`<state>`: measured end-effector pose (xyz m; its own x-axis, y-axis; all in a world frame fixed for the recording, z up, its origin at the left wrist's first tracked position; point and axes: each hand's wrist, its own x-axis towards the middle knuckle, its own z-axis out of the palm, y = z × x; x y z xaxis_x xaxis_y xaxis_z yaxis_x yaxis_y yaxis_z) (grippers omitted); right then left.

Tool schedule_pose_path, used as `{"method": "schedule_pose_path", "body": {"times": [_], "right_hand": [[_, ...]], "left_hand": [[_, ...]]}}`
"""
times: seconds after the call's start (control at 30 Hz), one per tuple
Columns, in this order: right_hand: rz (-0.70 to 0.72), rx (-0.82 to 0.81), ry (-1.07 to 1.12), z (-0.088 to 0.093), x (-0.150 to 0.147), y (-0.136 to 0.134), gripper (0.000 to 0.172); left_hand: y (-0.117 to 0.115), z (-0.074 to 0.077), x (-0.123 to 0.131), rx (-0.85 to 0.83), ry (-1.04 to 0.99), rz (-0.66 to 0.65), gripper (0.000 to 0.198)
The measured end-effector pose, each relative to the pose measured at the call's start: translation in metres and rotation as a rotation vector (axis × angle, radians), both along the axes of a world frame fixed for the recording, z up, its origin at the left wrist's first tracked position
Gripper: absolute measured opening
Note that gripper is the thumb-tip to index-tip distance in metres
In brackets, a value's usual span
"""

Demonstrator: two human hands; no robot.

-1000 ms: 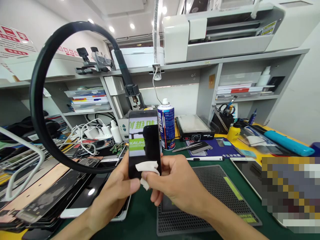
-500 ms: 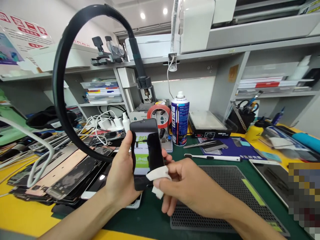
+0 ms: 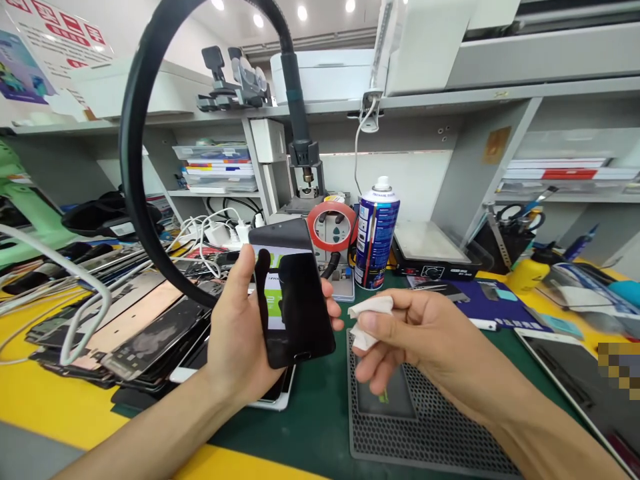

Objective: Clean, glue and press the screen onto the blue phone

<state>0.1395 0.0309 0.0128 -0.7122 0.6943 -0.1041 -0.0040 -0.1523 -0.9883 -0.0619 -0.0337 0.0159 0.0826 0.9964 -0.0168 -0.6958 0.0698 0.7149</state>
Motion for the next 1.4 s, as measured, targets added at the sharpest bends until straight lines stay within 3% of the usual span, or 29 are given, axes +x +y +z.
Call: {"method": "schedule_pose_path", "body": {"times": [0.23,0.53,0.73,1.0,1.17,1.4], "right_hand": [[0.012,-0.081,0.025,0.004,-0.004,-0.007,0.024],[-0.125,0.186,-0.143,-0.016,-0.018,-0.018,0.031],[-0.155,0.157,-0.234,-0.010,-0.025,-0.024,0.035],[0.079,-0.127,-0.166,-0.018,-0.035,-0.023,0.040],[0.126,-0.129,-0.122,-0.024,-0.039,-0.030,0.045],[0.178,-0.085,-0.055,-0.019,-0.035,-0.031,0.036]], "left_hand": [[-0.002,0.001,0.000,0.021,0.002,0.039,0.078],[-0.003,-0.001,0.005,0.026,0.011,0.067,0.073],[-0.002,-0.002,0.009,-0.011,0.027,0.137,0.067],[-0.003,-0.002,0.014,-0.029,0.037,0.125,0.067],[-0.001,-0.005,0.015,-0.065,0.046,0.168,0.065],[0.002,-0.004,0.012,-0.088,0.007,0.139,0.064]]}}
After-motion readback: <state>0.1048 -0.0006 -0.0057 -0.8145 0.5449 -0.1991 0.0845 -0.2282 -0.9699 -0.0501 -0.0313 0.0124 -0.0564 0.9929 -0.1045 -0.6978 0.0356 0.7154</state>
